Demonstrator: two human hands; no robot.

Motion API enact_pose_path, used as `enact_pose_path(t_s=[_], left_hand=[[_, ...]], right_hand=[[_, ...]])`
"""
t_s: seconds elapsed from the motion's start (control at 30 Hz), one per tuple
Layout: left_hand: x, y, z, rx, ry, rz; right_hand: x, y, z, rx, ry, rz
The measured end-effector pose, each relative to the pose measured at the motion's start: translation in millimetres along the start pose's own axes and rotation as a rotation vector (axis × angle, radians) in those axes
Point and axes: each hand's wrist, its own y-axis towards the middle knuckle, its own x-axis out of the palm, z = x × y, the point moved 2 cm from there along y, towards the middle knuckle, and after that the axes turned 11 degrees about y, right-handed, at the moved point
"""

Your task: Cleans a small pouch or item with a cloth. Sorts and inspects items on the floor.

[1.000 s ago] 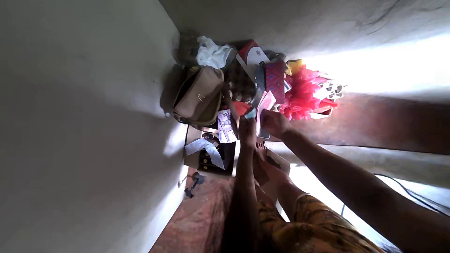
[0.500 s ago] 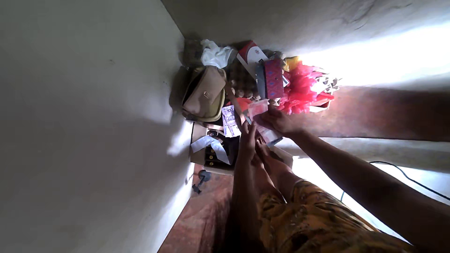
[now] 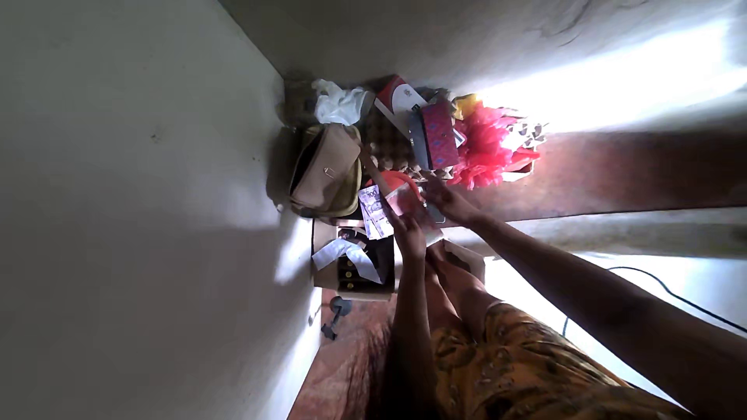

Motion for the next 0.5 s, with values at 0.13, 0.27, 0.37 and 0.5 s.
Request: enact_pose_path(t_s=[0.13,0.27,0.37,0.5], left_hand=[[-2,11,-4,0.026,0.12,-0.009],[0,13,1,-0.012,0.23,-0.023],[0,13,-5,0.094,0.27,-0.024],[0,13,-4,0.199,0.336,-0.026]], right_hand=[[-48,67,17,0.039,-0.292,0.482],[-57,108,21,0.218,-0.478,0.575],[-53,120,29,0.235,-0.534,0.616],[-51,116,29,0.237,-0.528,0.624]])
